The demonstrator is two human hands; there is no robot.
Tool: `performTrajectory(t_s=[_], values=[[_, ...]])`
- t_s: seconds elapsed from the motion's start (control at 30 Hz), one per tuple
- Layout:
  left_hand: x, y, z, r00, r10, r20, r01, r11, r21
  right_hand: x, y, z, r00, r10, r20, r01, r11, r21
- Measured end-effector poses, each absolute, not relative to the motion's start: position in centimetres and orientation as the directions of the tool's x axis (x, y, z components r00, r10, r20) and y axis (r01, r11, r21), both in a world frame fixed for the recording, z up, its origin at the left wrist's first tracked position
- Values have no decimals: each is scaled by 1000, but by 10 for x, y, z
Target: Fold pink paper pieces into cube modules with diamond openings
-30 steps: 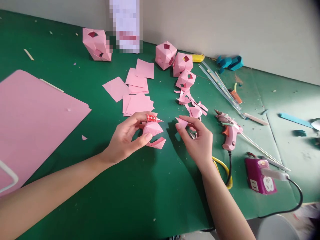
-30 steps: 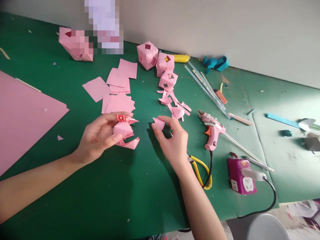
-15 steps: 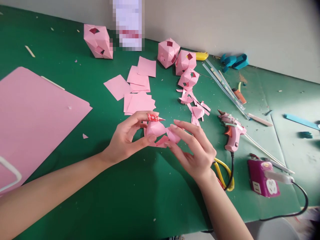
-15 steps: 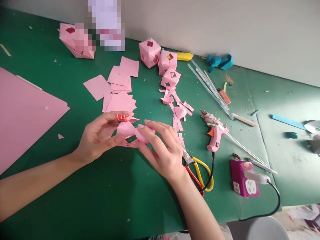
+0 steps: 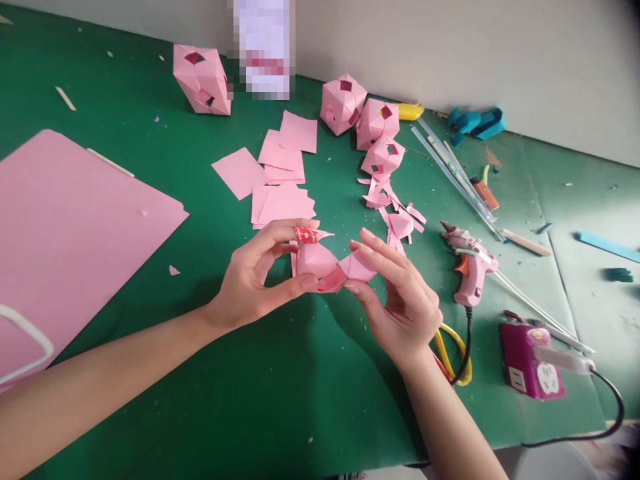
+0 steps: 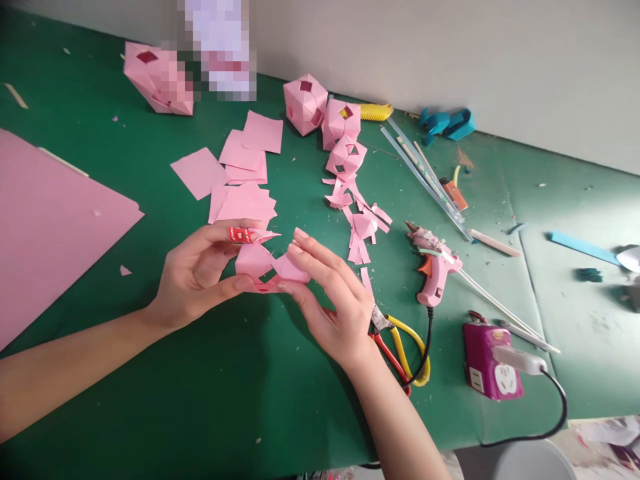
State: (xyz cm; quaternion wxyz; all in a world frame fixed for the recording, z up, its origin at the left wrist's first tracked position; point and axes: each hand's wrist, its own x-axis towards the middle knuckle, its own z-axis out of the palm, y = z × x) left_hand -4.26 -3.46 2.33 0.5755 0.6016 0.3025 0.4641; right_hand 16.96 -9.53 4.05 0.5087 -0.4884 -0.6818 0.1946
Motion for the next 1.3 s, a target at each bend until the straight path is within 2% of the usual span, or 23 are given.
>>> performTrajectory(t_s=[0.23,0.47,0.77,1.03,1.17,1.3], values=[[-42,-35,21,399,894,205,-156,-154,976,167,-96,46,-45,916,398,415,379,-827],[-43,-35,20,420,881,219,-173,-159,972,168,-96,45,-44,926,376,343,367,-865],[-42,-31,14,424,852,308,-187,-250,950,167,-96,43,-60,912,405,319,402,-858],[-42,-31,13,421,846,326,-166,-281,945,161,-95,42,-44,899,435,344,423,-838],[-41,-32,14,445,837,319,-157,-279,948,158,-96,45,7,940,340,245,328,-912],[-41,-33,15,481,812,332,-150,-297,943,162,-94,48,150,960,235,127,217,-968]])
